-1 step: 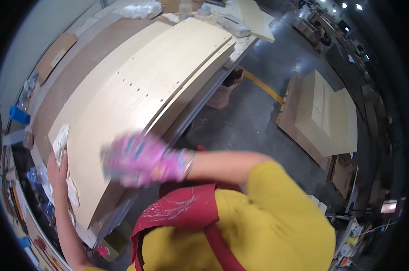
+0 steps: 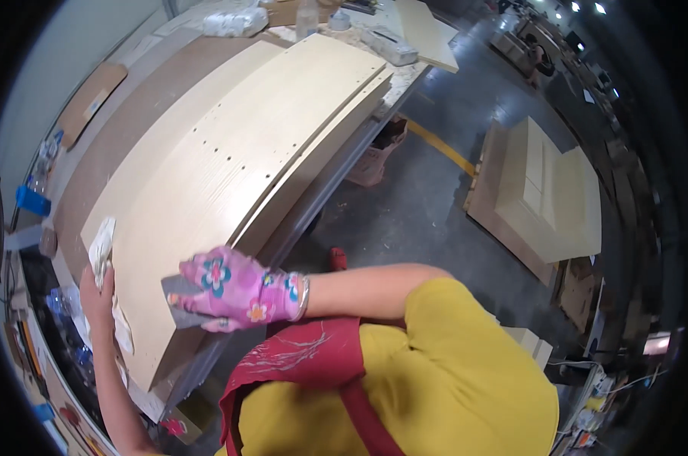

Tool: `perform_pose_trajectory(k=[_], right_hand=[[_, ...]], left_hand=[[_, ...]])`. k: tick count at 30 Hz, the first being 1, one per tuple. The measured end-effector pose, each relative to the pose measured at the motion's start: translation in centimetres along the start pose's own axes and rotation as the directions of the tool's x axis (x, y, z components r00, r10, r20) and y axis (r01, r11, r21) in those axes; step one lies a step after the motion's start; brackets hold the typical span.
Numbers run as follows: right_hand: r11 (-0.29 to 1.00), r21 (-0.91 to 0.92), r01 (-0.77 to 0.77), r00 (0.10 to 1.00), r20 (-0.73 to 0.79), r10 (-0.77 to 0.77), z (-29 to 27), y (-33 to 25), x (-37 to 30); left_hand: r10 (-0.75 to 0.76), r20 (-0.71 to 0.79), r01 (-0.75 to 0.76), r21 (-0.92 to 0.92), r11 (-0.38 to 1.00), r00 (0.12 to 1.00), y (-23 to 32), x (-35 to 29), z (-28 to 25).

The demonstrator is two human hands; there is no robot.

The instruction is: The person sands a large, light-colored wooden board using a sanding block held in their right hand. They repeatedly wipe the surface with a white cloth held in their left hand to remove dust. The person works on the board's surface and edges throughout the clip.

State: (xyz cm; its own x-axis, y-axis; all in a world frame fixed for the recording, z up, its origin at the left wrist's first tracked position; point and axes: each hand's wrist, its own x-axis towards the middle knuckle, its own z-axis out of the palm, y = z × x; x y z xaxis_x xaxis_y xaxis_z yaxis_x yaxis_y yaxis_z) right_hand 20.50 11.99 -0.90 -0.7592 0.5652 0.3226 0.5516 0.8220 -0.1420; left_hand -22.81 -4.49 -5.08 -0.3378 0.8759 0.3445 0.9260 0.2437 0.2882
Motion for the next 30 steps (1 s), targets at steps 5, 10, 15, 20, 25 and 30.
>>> perform_pose_trajectory(k=[5, 10, 15, 20, 25, 30], right_hand=[[0.987, -0.106, -0.118, 0.908, -0.413, 0.064, 0.8, 9.2, -2.6], [0.99, -0.012, -0.138, 0.921, -0.371, 0.123, 0.3, 7.9, -1.3], [0.999, 0.025, 0.035, 0.96, -0.279, -0.026, 3.2, 6.5, -1.7], [0.803, 0.212, -0.556, 0.69, -0.421, 0.589, -2.3, 22.8, -3.9], [0.982, 0.129, 0.138, 0.931, -0.356, -0.084, 0.2, 11.6, -1.2], [0.975, -0.213, -0.066, 0.932, -0.363, -0.016, 0.9, 20.2, -1.2]], left_hand=[[0.001, 0.108, 0.008, -0.082, 0.997, 0.994, 2.3, 1.1, -0.5], [0.052, 0.041, -0.051, -0.021, 0.998, 0.998, 0.8, 0.8, 0.1], [0.088, 0.075, -0.088, 0.002, 0.996, 0.993, -0.4, 1.1, -0.1], [0.087, 0.097, -0.088, 0.013, 0.996, 0.992, -0.2, 1.2, 0.4], [0.19, 0.039, -0.192, 0.052, 0.98, 0.981, 8.1, 5.7, 2.9], [0.283, 0.109, -0.276, -0.074, 0.958, 0.953, 20.2, 9.0, 8.9]])
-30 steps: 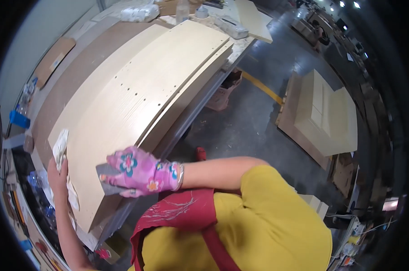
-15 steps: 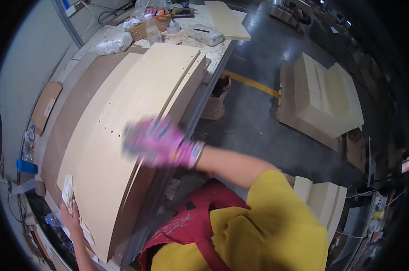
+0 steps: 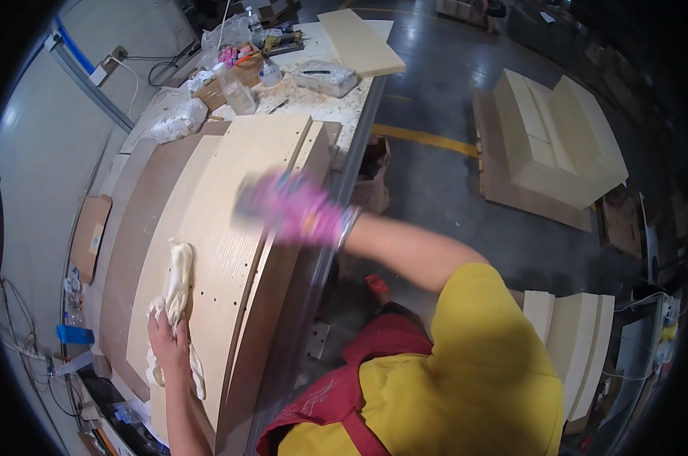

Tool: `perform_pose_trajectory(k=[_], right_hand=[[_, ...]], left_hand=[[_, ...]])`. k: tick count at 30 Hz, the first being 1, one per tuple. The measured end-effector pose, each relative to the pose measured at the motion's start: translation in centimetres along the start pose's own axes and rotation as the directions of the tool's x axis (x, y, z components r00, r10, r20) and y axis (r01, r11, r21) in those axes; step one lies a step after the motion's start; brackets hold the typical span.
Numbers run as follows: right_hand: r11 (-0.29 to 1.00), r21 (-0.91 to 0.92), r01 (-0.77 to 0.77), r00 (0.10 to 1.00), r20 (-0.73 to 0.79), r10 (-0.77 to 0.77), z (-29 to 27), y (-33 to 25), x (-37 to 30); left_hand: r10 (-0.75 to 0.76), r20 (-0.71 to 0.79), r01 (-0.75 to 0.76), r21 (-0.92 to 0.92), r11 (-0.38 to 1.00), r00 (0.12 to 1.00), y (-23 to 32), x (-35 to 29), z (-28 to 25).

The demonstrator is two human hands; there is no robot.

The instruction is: The person sands a large, light-colored wooden board using a sanding block held in their right hand. They repeatedly wipe the surface with a white cloth held in their left hand to remove dust. The person works on the board's surface and edges throughout the clip.

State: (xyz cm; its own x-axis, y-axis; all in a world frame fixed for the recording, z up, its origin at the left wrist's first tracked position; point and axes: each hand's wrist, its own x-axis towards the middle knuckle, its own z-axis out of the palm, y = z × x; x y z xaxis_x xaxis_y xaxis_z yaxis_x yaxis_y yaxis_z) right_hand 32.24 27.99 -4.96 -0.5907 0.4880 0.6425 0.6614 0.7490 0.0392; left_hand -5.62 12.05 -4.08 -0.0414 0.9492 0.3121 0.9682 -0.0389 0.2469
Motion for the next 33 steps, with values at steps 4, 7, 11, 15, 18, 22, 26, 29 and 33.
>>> perform_pose_trajectory(k=[4, 7, 11, 15, 18, 22, 26, 29, 33], right_hand=[[0.653, 0.007, -0.757, 0.653, -0.017, 0.757, -1.0, 18.2, -3.3], [0.773, 0.309, -0.554, 0.822, 0.056, 0.566, -1.6, 14.6, -0.9], [0.971, -0.002, -0.24, 0.97, 0.03, 0.24, 0.0, 17.4, -0.6], [0.709, 0.158, -0.687, 0.725, 0.21, 0.656, -0.8, 27.6, -1.3], [0.714, 0.44, -0.545, 0.831, 0.397, 0.39, -2.7, 22.0, 2.5], [0.896, 0.072, -0.439, 0.819, 0.441, 0.366, 1.7, 24.7, 3.9], [0.81, 0.261, -0.525, 0.811, 0.443, 0.382, -0.8, 27.3, 6.5], [0.897, 0.236, -0.374, 0.877, 0.405, 0.259, -2.4, 22.1, 5.7], [0.866, -0.003, -0.5, 0.719, 0.557, 0.417, 2.5, 27.4, 5.2]], left_hand=[[0.029, 0.017, -0.03, 0.033, 0.999, 0.999, 0.7, 0.3, -0.4], [0.007, 0.029, -0.009, 0.056, 0.998, 1.0, 0.5, -0.2, -0.5], [-0.008, 0.08, 0.002, 0.069, 0.998, 0.997, 0.1, -0.7, -0.9], [-0.012, 0.113, 0.007, 0.046, 0.999, 0.994, -0.2, -0.1, -1.1], [-0.081, 0.101, 0.071, 0.094, 0.993, 0.992, 0.7, -0.4, -1.1], [-0.1, 0.146, 0.086, 0.098, 0.991, 0.984, 0.5, 0.1, -1.0], [-0.086, 0.149, 0.063, 0.15, 0.987, 0.985, 0.2, -0.9, -1.2], [-0.11, 0.168, 0.085, 0.148, 0.985, 0.98, 0.6, 0.2, -1.1], [-0.159, 0.221, 0.113, 0.21, 0.971, 0.962, 1.4, 4.0, -2.4]])
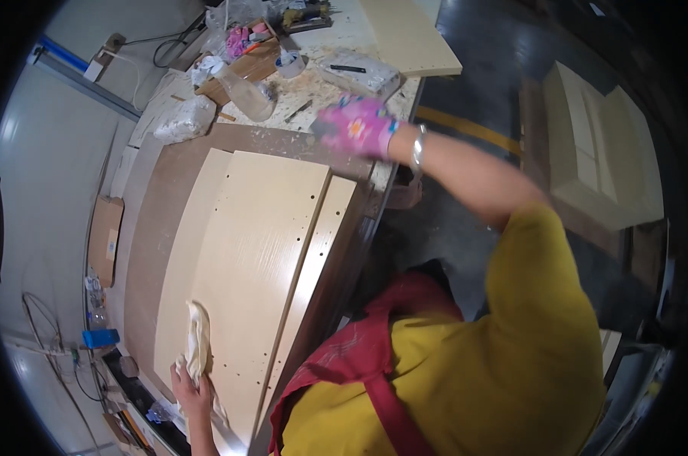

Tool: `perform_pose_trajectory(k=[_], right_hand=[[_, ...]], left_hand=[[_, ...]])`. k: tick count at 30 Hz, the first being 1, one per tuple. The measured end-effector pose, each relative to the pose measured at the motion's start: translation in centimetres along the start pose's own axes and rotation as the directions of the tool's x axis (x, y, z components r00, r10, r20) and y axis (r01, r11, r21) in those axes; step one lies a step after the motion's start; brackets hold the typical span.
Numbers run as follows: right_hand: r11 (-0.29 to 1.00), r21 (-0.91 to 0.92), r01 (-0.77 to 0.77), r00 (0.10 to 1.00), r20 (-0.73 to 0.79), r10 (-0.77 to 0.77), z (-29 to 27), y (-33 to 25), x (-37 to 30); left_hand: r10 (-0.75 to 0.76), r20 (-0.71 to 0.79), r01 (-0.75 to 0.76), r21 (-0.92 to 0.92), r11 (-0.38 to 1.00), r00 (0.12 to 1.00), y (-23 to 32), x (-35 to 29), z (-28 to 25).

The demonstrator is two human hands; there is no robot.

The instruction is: The person sands a large, light-colored wooden board using a sanding block held in their right hand. They repeatedly wipe the surface with a white cloth held in their left hand to remove dust. The person works on the board's surface and edges throughout the clip.

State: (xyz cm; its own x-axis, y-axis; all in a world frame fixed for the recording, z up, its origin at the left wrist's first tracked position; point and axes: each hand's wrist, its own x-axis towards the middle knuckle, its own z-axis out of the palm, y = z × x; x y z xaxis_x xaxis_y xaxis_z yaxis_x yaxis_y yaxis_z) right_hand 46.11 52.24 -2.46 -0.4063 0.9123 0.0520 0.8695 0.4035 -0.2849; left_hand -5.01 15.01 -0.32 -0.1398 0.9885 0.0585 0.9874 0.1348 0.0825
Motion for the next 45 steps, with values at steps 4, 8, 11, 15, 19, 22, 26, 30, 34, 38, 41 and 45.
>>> perform_pose_trajectory(k=[4, 8, 11, 15, 19, 22, 26, 30, 34, 38, 41, 45], right_hand=[[0.993, 0.101, 0.061, 0.989, -0.138, -0.047, -4.6, -0.6, -1.2], [0.984, 0.118, 0.133, 0.991, -0.002, -0.134, -6.2, -4.7, -4.7], [0.986, -0.031, 0.163, 0.975, 0.159, -0.156, -4.2, -6.7, -6.0], [0.973, 0.028, 0.227, 0.962, -0.159, -0.22, 1.3, -7.9, 1.7], [0.971, 0.111, 0.213, 0.974, -0.1, -0.202, 0.9, -7.3, 1.0], [0.98, 0.064, 0.19, 0.981, -0.049, -0.187, -1.1, -5.4, -4.8], [0.993, 0.111, 0.04, 0.992, 0.117, -0.053, -1.5, -7.1, -0.7], [0.989, 0.113, 0.094, 0.992, 0.074, -0.102, 3.3, -2.6, 7.5], [0.982, 0.186, 0.031, 0.987, 0.147, -0.059, -3.4, -3.7, 3.7], [0.993, 0.012, 0.116, 0.987, 0.11, -0.117, -0.9, -6.6, 0.5], [0.99, 0.126, 0.07, 0.997, 0.032, -0.075, 0.4, -3.5, 6.1], [0.811, 0.585, 0.03, 0.999, 0.004, -0.041, -3.1, -3.8, 7.9]], left_hand=[[-0.115, -0.148, 0.067, -0.294, 0.953, 0.982, 4.9, 8.2, 0.4], [-0.037, -0.104, -0.041, -0.656, 0.753, 0.994, 15.4, 19.5, 3.8], [0.046, -0.215, -0.092, -0.21, 0.973, 0.976, 19.8, 23.1, 5.0], [0.086, -0.223, -0.123, -0.158, 0.98, 0.971, 20.2, 23.3, 4.7], [0.073, -0.264, -0.124, -0.183, 0.975, 0.962, 19.4, 23.2, 5.6], [0.113, -0.306, -0.175, -0.182, 0.968, 0.945, 19.4, 23.3, 5.6], [0.143, -0.315, -0.197, -0.147, 0.969, 0.938, 19.4, 23.5, 5.7], [0.105, -0.235, -0.156, -0.212, 0.965, 0.966, 20.1, 23.7, 5.1], [0.081, -0.272, -0.139, -0.2, 0.97, 0.959, 19.1, 23.1, 5.9], [0.132, -0.266, -0.18, -0.168, 0.969, 0.955, 19.5, 23.5, 5.8], [0.087, -0.162, -0.123, -0.225, 0.967, 0.983, 19.8, 23.7, 5.2], [0.143, -0.346, -0.226, -0.213, 0.95, 0.927, 18.4, 23.4, 6.5]])
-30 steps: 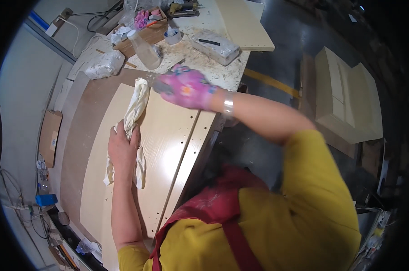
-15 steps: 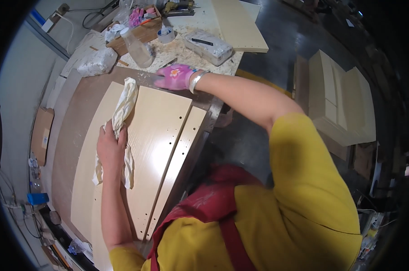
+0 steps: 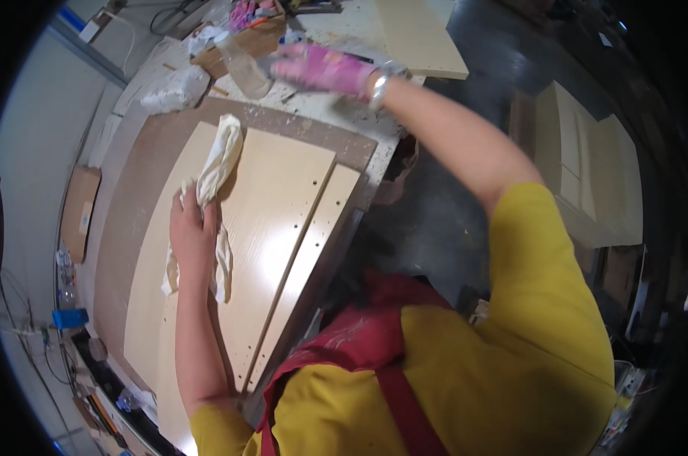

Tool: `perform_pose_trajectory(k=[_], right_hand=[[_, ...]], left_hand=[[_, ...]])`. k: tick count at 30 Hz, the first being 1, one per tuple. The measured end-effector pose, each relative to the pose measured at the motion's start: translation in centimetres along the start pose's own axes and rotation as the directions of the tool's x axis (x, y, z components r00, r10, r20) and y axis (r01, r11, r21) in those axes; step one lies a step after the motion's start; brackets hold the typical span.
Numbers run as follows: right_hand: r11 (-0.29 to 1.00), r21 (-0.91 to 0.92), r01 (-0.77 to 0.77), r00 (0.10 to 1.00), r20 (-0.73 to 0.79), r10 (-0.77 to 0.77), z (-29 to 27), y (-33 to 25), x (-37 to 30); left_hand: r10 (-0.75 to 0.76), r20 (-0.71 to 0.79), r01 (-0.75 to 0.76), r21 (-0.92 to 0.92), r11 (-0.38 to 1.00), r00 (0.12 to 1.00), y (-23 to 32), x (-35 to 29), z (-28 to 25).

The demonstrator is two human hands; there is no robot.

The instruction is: The person sands a large, light-colored wooden board using a sanding block held in their right hand. They repeatedly wipe the surface with a white cloth held in their left hand to remove dust. The person works on the board's surface and edges throughout the clip.

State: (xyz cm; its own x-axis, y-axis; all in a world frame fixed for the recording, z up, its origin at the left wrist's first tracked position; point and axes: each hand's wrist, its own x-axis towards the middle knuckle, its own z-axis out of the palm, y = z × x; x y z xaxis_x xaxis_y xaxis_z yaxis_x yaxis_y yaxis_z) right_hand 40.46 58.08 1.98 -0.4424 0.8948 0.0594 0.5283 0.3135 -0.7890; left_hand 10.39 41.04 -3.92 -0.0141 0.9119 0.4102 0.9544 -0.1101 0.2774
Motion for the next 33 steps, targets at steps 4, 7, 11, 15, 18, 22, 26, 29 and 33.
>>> perform_pose_trajectory(k=[4, 7, 11, 15, 18, 22, 26, 29, 33], right_hand=[[0.952, 0.289, 0.104, 0.994, -0.04, -0.097, -0.3, -3.6, -1.3], [0.823, 0.478, 0.308, 0.937, -0.003, -0.349, 1.2, -1.1, 2.7], [0.486, 0.855, 0.181, 0.925, 0.019, -0.378, 5.1, -1.8, 2.7], [0.545, 0.828, -0.131, 0.812, 0.405, -0.42, 9.7, -1.5, -0.5], [0.513, 0.845, -0.155, 0.849, 0.379, -0.367, 12.9, -0.4, -2.2], [0.635, 0.771, 0.047, 0.863, 0.288, -0.414, 13.3, -0.3, -2.5], [0.674, 0.736, 0.064, 0.885, 0.27, -0.38, 13.2, -0.9, -3.0], [0.677, 0.734, 0.048, 0.94, 0.196, -0.279, 13.4, -3.1, -5.0], [0.645, 0.756, 0.11, 0.937, 0.137, -0.32, 14.6, -3.2, -8.4]], left_hand=[[-0.078, 0.044, 0.082, -0.089, 0.993, 0.996, 0.1, 1.0, 0.1], [0.029, 0.291, -0.009, -0.07, 0.998, 0.956, 4.4, 2.1, 0.8], [0.287, 0.15, -0.257, -0.193, 0.947, 0.946, 13.1, -7.5, -0.5], [0.068, 0.068, -0.065, -0.051, 0.997, 0.995, 10.5, -18.6, -6.2], [-0.368, -0.036, 0.357, 0.348, 0.867, 0.929, 6.3, -27.6, -14.4], [-0.882, -0.19, 0.891, -0.067, 0.449, 0.43, 1.9, -33.3, -24.1], [-0.732, -0.022, 0.726, 0.148, 0.671, 0.681, -0.3, -26.0, -24.2], [-0.509, 0.183, 0.473, 0.209, 0.856, 0.841, -2.6, -21.1, -21.6], [-0.562, 0.505, 0.464, 0.318, 0.827, 0.655, -7.4, -16.4, -20.6]])
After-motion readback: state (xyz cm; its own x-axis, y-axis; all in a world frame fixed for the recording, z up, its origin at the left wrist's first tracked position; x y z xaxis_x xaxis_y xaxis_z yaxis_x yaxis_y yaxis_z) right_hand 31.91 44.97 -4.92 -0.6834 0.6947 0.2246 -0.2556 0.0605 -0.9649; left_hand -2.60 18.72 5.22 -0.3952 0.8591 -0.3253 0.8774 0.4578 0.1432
